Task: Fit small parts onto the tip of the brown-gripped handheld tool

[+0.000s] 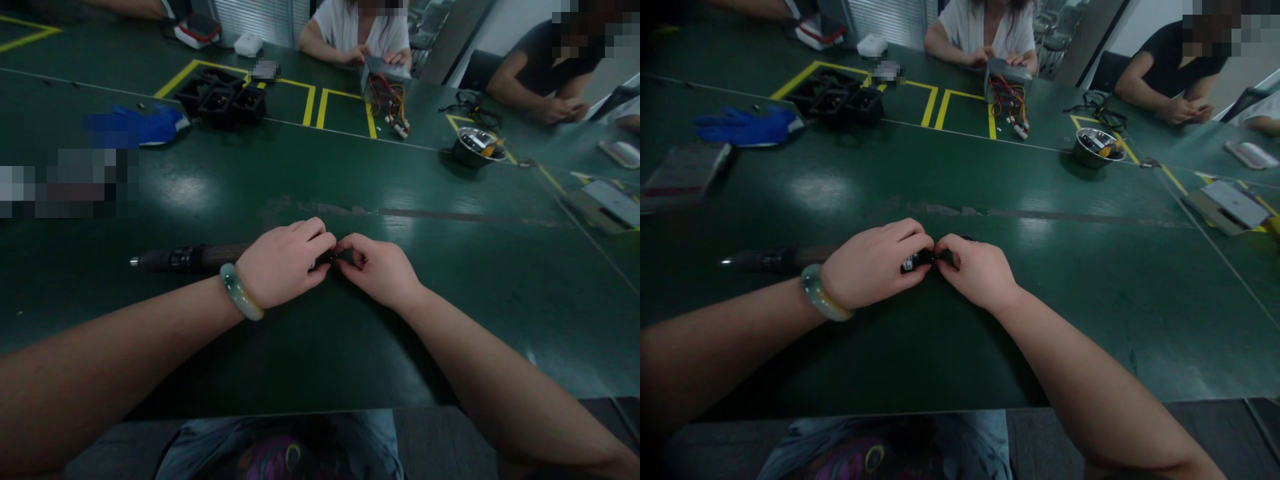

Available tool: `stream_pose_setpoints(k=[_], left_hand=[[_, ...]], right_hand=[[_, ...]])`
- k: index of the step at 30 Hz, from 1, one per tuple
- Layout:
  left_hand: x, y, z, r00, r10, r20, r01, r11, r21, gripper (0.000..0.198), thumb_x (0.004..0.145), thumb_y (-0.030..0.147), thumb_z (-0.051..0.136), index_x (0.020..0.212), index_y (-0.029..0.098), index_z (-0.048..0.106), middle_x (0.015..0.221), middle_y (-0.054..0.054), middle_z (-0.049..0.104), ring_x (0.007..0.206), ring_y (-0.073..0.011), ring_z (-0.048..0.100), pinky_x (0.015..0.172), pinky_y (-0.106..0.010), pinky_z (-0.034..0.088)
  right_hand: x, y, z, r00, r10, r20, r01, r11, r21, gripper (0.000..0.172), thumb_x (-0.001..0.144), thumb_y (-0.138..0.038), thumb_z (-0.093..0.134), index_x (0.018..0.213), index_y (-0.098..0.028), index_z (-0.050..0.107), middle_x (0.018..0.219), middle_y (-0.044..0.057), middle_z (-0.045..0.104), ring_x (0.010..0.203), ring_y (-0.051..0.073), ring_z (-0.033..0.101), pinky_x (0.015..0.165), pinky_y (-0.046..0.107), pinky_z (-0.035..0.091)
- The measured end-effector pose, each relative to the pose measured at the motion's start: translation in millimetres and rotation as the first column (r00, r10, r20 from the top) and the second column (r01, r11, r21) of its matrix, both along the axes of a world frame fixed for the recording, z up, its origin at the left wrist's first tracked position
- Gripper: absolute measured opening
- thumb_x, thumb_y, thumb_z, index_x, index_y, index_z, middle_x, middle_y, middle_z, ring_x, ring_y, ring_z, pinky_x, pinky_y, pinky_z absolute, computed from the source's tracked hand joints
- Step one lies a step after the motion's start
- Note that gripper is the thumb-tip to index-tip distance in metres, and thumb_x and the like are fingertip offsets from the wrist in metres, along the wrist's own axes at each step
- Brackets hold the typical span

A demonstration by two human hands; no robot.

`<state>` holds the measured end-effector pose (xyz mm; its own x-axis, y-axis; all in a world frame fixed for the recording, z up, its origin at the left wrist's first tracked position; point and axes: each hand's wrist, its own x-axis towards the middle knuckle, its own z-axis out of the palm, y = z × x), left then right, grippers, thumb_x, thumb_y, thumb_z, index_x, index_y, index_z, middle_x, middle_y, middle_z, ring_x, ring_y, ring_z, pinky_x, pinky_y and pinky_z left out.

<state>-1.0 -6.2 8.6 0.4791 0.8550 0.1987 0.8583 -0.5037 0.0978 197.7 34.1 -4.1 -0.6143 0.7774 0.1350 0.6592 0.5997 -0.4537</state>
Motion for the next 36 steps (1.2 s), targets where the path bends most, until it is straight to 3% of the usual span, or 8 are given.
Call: stream_pose_setpoints(k=[7, 14, 20, 31, 36], left_hand=[[-1.4, 2.6, -1.0, 1.0, -0.025, -0.002, 0.025, 1.0, -0.011, 0.022, 0.086, 0.031, 0.054, 0.105, 0.02, 0.057, 0.105, -0.007, 0.052, 0.089, -0.0207, 0.056, 0.072, -0.032, 0.048], [-6.5, 7.3, -2.5, 0.986, -0.155, 0.054, 0.158, 0.987, -0.039, 0.02, 0.086, 0.025, 0.054, 0.104, 0.018, 0.058, 0.108, -0.007, 0.055, 0.096, -0.02, 0.056, 0.082, -0.033, 0.048], [-9.0, 10.1, -2.4, 0.983, -0.174, 0.063, 0.177, 0.983, -0.044, 0.024, 0.086, 0.023, 0.053, 0.109, 0.017, 0.055, 0.108, -0.008, 0.057, 0.098, -0.0202, 0.056, 0.085, -0.033, 0.047], [-1.1, -0.6, 2.2, 0.988, -0.129, -0.081, 0.132, 0.991, 0.026, 0.02, 0.091, 0.027, 0.047, 0.102, 0.017, 0.06, 0.105, -0.008, 0.058, 0.091, -0.0203, 0.058, 0.074, -0.032, 0.047], [-1.2, -0.5, 2.0, 0.99, -0.119, -0.071, 0.122, 0.992, 0.043, 0.019, 0.09, 0.026, 0.049, 0.101, 0.02, 0.062, 0.105, -0.006, 0.059, 0.088, -0.0184, 0.058, 0.071, -0.03, 0.047]], right_hand=[[-2.7, -2.5, -1.4, 0.998, -0.051, 0.038, 0.048, 0.996, 0.073, 0.019, 0.083, -0.029, 0.064, 0.101, -0.027, 0.06, 0.069, -0.006, 0.056, 0.059, 0.008, 0.047, 0.054, 0.022, 0.024], [-4.0, -4.5, -0.9, 0.994, -0.073, 0.087, 0.063, 0.992, 0.107, 0.017, 0.085, -0.035, 0.063, 0.099, -0.026, 0.061, 0.072, -0.004, 0.058, 0.06, 0.01, 0.048, 0.055, 0.023, 0.025], [-5.8, -5.8, -0.9, 0.992, -0.099, 0.073, 0.091, 0.99, 0.104, 0.018, 0.084, -0.036, 0.064, 0.098, -0.025, 0.061, 0.071, -0.004, 0.059, 0.061, 0.01, 0.05, 0.055, 0.023, 0.026], [-6.4, -8.8, 2.1, 0.994, -0.09, 0.063, 0.088, 0.996, 0.028, 0.013, 0.084, -0.033, 0.063, 0.094, -0.025, 0.063, 0.074, -0.003, 0.06, 0.062, 0.01, 0.05, 0.056, 0.023, 0.028], [6.5, -6.9, 11.8, 0.999, -0.018, 0.044, 0.023, 0.994, -0.111, 0.021, 0.079, -0.022, 0.064, 0.099, -0.021, 0.059, 0.079, -0.002, 0.061, 0.068, 0.011, 0.054, 0.059, 0.022, 0.035]])
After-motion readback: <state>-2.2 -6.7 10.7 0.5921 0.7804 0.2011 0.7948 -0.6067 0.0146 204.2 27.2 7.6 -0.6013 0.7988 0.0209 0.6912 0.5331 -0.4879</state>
